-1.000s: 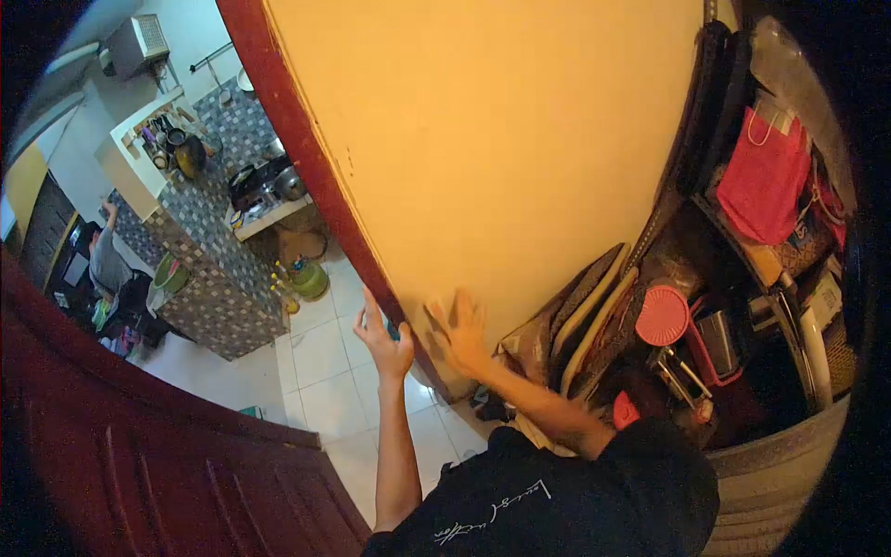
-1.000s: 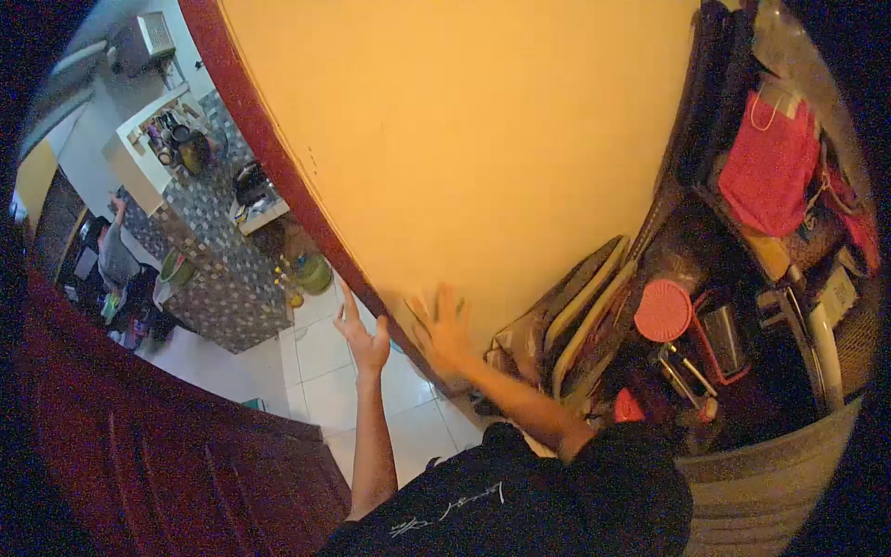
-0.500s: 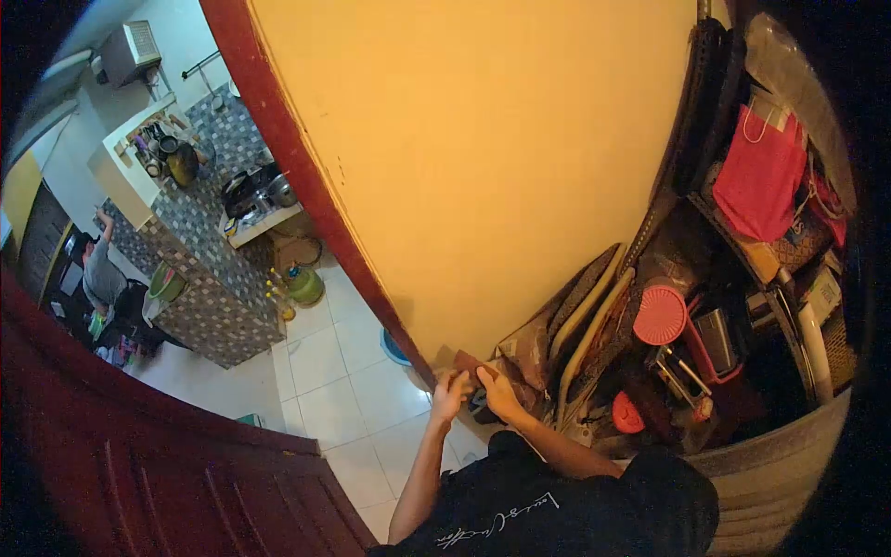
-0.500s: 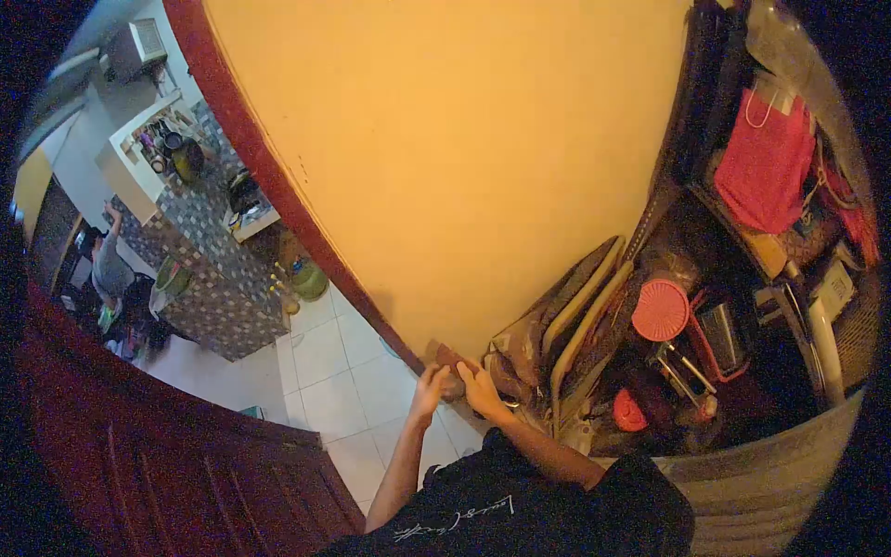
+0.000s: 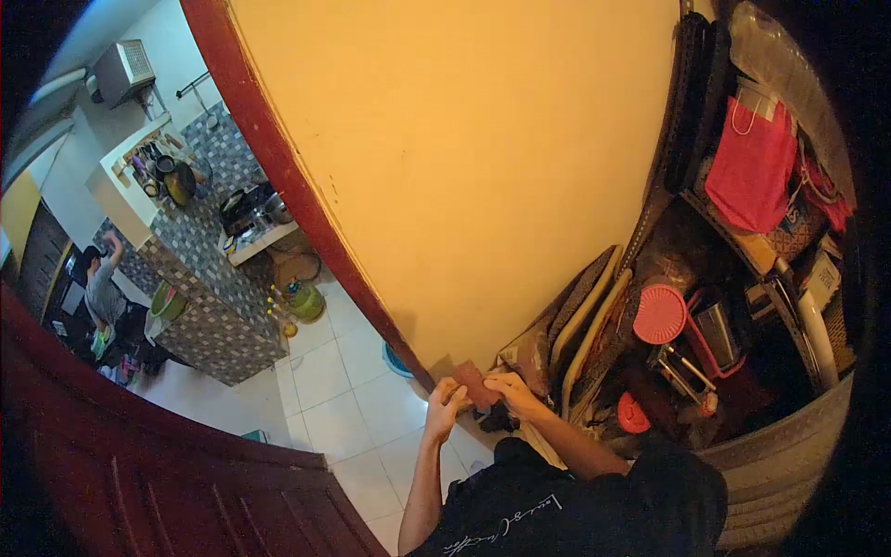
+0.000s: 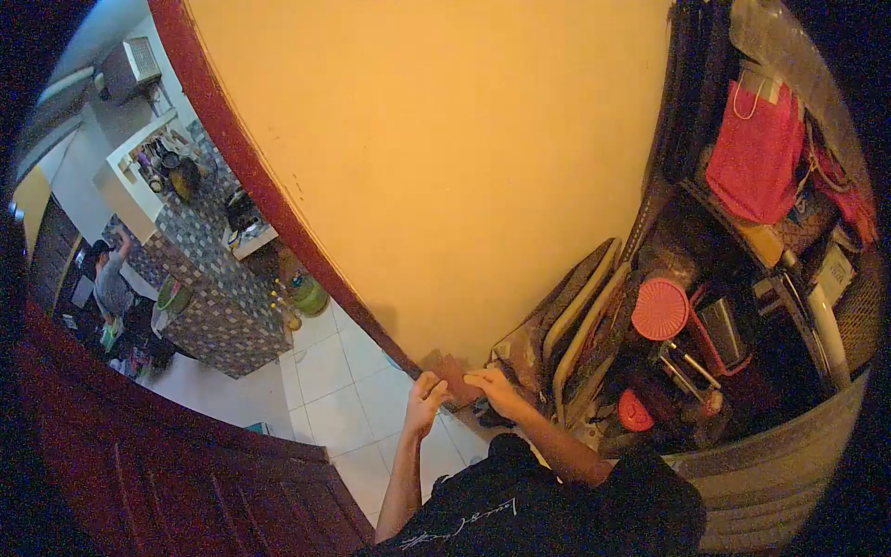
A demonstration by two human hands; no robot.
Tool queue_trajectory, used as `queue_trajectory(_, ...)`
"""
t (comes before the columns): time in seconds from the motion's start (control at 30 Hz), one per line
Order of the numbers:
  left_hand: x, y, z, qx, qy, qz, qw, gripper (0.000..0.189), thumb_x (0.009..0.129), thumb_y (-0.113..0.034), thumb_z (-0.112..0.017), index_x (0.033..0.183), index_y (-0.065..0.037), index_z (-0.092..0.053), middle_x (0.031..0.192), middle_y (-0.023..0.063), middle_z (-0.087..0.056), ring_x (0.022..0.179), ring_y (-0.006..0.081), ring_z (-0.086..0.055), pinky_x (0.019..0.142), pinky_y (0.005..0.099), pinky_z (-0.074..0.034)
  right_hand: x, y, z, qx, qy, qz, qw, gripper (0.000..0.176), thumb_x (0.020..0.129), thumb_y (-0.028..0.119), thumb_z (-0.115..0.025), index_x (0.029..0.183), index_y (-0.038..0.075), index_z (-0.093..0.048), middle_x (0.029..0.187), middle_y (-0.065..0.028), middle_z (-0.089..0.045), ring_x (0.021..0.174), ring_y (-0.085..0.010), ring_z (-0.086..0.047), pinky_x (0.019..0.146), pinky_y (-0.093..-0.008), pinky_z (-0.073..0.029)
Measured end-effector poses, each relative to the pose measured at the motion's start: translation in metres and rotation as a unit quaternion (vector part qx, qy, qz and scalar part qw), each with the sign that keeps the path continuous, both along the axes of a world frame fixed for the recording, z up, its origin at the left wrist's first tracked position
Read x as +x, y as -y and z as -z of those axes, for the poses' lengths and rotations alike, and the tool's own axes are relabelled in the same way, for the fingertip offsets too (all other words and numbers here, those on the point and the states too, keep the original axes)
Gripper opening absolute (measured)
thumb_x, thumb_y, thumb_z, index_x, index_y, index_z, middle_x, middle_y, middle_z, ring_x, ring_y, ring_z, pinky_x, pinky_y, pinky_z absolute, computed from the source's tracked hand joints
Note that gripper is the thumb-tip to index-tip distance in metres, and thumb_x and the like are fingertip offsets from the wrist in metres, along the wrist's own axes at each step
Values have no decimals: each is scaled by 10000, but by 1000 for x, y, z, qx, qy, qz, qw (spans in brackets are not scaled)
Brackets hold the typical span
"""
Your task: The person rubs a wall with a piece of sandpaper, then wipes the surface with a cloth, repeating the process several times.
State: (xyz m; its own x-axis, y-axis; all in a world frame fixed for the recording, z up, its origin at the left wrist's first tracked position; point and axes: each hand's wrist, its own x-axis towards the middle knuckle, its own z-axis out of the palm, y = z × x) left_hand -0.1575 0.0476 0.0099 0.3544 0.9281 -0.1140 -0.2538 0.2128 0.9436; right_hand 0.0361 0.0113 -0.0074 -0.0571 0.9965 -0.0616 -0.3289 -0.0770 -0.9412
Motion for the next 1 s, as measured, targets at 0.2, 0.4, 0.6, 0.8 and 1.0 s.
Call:
queue_trajectory(0.2,-9,-5,-16,13,-68,140,988,311,1004,-181,-664,1274,-38,-610,1154,48,-662,1011,129,-606,844,308,-517,37,-12,40,-76,-33,-146,986,245,989,255,-663,1019,22,-733,925,19,-684,889,-78,-583,806,-243,-445)
queue_trajectory(0.4,-1,-11,-28,84,-112,192,971,385,1008,-200,-659,1354,-41,-605,1200,53,-692,1042,137,-622,899,312,-506,6,4,-52,1,15,-127,992,297,1017,287,-645,1134,18,-692,1000,-3,-701,971,-107,-615,893,-298,-482)
queue_trajectory(0.6,-5,-19,-38,99,-162,196,962,324,999,-208,-674,1268,-29,-646,1158,58,-707,1065,143,-641,920,332,-519,24,-4,-42,-26,151,-128,980,386,1019,368,-641,1198,30,-690,1100,-15,-695,988,-120,-605,892,-318,-479)
queue_trajectory(0.8,9,-25,-74,206,-227,211,928,233,993,-199,-664,1164,-43,-691,1085,117,-704,996,208,-673,870,353,-533,63,-21,-46,50,-95,-359,927,475,1060,404,-554,1277,-10,-642,1192,-87,-694,1040,-170,-600,907,-320,-481)
queue_trajectory(1.0,30,-65,-131,494,-429,111,748,416,912,-253,-714,1303,-122,-655,1337,211,-597,1281,402,-539,1047,479,-448,76,-42,-56,36,209,-297,931,440,1091,314,-505,1414,22,-570,1310,-67,-659,1142,-168,-586,1000,-335,-458)
